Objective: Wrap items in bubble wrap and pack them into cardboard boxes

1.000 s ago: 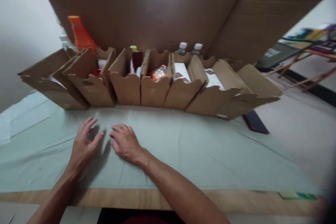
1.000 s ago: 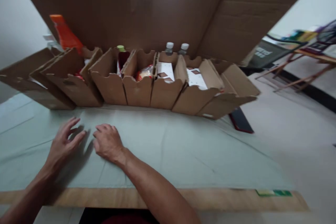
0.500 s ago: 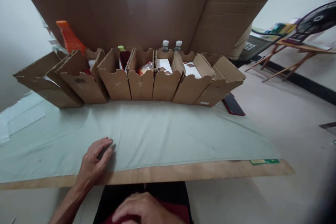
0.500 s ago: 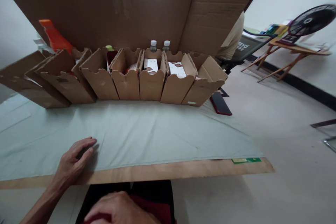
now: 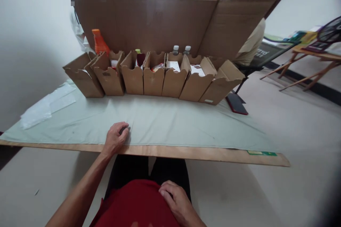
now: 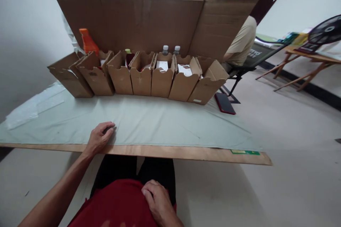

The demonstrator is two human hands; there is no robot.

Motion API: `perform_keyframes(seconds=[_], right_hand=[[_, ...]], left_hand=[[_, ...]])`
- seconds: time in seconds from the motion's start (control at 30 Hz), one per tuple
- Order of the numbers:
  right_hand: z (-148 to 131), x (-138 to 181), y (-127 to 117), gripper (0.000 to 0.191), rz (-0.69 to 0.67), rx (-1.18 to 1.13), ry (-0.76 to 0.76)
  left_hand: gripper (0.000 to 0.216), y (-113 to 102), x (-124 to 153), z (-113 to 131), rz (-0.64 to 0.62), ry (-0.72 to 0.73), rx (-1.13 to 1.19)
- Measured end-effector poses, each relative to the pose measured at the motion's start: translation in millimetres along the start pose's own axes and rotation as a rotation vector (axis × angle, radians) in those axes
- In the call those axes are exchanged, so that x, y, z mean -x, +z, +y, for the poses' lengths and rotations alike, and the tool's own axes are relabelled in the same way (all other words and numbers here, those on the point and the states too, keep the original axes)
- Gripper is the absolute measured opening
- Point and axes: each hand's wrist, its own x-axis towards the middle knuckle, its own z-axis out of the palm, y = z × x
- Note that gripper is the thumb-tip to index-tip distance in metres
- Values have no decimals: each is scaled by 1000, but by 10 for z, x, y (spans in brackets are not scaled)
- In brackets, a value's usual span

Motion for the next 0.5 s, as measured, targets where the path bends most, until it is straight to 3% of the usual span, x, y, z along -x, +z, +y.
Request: perform_keyframes(seconds=[0.13,0.3,0.4,0.5], right_hand=[[-51,60,-119,37,41,72,113],[-338,434,-422,29,-169,253,221],[-669,640,-606,36,-356,12,150],[-955,633,-587,57,-554,-300,-55]], left_hand=[[26,13,-8,6,6,5,-1],[27,-8,-4,3,-10,-4,11],[27,-25,-4,-8,-21,-22,25],[27,-34,-6,-11,-21,-36,42]])
